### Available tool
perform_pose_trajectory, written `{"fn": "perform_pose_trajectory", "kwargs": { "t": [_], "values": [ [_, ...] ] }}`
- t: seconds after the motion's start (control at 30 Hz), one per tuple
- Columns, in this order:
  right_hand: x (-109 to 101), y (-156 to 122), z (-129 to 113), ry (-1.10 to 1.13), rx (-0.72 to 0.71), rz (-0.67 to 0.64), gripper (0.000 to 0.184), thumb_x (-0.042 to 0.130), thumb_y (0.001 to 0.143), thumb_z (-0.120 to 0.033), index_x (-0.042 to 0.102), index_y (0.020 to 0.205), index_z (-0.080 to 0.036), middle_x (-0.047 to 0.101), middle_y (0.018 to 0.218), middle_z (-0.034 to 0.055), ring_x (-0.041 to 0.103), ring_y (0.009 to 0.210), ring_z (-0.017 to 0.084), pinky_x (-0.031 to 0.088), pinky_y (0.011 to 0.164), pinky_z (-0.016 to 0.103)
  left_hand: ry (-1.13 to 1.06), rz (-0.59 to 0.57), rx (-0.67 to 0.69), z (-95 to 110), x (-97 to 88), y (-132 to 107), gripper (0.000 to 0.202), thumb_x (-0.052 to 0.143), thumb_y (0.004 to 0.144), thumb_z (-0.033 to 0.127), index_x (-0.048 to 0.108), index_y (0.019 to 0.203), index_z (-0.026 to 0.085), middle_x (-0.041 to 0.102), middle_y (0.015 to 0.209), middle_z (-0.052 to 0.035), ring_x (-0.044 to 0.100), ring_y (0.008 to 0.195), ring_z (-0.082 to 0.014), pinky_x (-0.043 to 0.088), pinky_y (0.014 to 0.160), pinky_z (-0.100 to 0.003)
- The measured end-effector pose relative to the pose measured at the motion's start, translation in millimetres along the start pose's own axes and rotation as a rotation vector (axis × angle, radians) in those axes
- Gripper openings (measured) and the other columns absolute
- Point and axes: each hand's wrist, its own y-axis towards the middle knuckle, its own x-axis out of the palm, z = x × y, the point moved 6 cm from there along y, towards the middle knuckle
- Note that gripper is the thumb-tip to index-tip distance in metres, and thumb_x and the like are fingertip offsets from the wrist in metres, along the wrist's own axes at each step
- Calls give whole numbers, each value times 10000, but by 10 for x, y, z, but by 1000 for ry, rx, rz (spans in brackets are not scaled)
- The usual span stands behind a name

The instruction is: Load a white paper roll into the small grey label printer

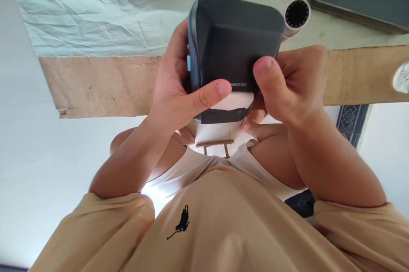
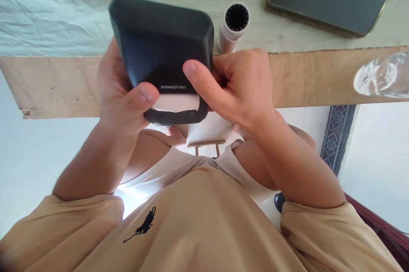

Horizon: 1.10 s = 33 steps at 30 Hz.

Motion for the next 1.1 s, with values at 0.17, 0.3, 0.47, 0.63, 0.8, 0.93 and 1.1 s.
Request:
{"fn": "perform_pose_trajectory", "kwargs": {
  "t": [0.17, 0.3, 0.47, 0.63, 0.8, 0.93, 1.1],
  "values": [
    [8, 16, -5, 43, 41, -54, 980, 287, 768, -1045, 452, 499, -117, 327, 485, 40, 185, 536, 25, 121, 563, 263, -2, 3, -20, -10, -4, -17, 378, 897, 811, 376, 717, 1110, 230, 672, 1001, -14, 642, 934, -145, 562, 837, -299],
    [16, 15, 7, 96, 42, -47, 978, 324, 729, -1064, 427, 485, -123, 346, 475, 38, 216, 528, 25, 151, 560, 253, -54, -6, -26, -3, 41, -13, 349, 882, 834, 352, 704, 1117, 252, 685, 1015, 11, 668, 902, -135, 593, 781, -279],
    [20, 29, 48, 95, 28, -15, 894, 429, 818, -957, 456, 495, -124, 371, 471, 34, 213, 531, 23, 170, 577, 264, -5, 44, -42, -4, 1, 2, 369, 936, 765, 367, 751, 1064, 256, 688, 1005, -1, 656, 923, -154, 576, 838, -277],
    [25, 61, 56, 79, 31, -8, 946, 346, 756, -1041, 385, 511, -128, 393, 486, 32, 212, 540, 19, 183, 589, 259, 75, 115, -10, -42, -9, 68, 483, 906, 737, 578, 743, 1115, 325, 706, 1009, -35, 733, 1017, -283, 615, 815, -369],
    [43, 38, 54, 54, 0, -11, 867, 250, 868, -964, 314, 599, -142, 492, 568, 44, 270, 571, 41, 198, 611, 257, 43, 226, -108, -126, 40, 178, 561, 679, 873, 737, 684, 1292, 364, 758, 1035, -56, 728, 1213, -335, 652, 919, -455],
    [29, 32, 9, -47, -31, 9, 832, 202, 908, -911, 244, 607, -136, 355, 507, 39, 228, 537, 52, 168, 588, 296, -5, 216, -148, -145, 68, 197, 566, 546, 943, 755, 684, 1314, 350, 764, 1053, -55, 705, 1273, -324, 650, 975, -469],
    [39, 45, -31, -115, -61, 20, 821, 185, 900, -896, 284, 618, -132, 279, 527, 42, 208, 536, 58, 157, 583, 300, -116, 146, -111, -149, 104, 149, 695, 336, 982, 798, 764, 1150, 278, 734, 1174, -68, 642, 1355, -328, 644, 1001, -452]
  ]
}}
